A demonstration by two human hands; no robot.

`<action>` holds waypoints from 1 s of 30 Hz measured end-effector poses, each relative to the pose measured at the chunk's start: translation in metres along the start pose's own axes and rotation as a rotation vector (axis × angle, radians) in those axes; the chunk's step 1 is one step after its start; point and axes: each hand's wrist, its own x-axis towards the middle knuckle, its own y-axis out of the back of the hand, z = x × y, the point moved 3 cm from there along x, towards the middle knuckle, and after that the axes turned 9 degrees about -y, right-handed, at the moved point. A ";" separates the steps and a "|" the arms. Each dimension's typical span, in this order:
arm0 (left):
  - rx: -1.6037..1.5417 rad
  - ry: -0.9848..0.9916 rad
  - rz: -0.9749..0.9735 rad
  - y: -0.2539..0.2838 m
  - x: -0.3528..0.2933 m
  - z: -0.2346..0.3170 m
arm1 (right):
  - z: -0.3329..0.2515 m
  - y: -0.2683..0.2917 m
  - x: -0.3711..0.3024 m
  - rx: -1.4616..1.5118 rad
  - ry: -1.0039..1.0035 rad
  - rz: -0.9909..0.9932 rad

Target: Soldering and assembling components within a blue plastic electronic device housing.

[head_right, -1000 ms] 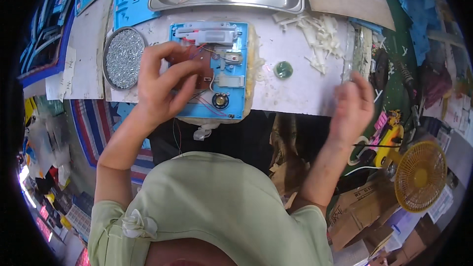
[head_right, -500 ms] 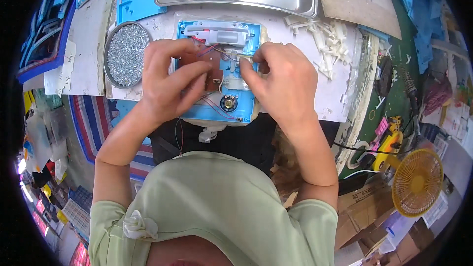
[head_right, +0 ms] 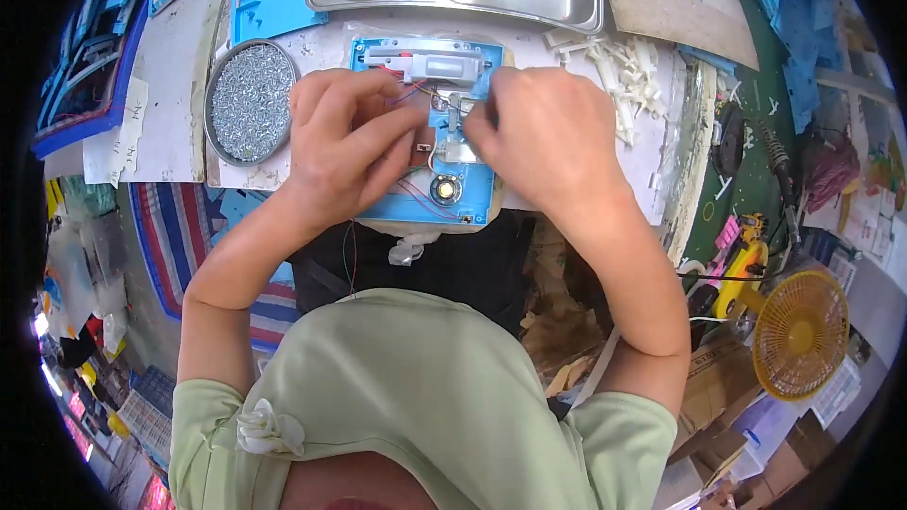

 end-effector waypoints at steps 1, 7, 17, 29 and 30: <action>-0.012 0.001 -0.028 -0.001 0.003 0.002 | 0.003 -0.002 -0.002 0.043 -0.039 -0.004; 0.025 -0.025 -0.144 -0.017 0.014 0.009 | 0.015 -0.011 -0.003 0.308 -0.229 -0.089; 0.019 -0.010 -0.189 -0.020 0.012 0.009 | -0.013 -0.015 -0.006 -0.255 0.078 0.047; -0.048 0.011 -0.006 -0.007 0.007 0.002 | 0.042 -0.037 -0.004 0.899 -0.400 -0.337; -0.027 0.041 0.011 -0.005 0.003 0.000 | 0.041 -0.039 -0.005 0.891 -0.365 -0.289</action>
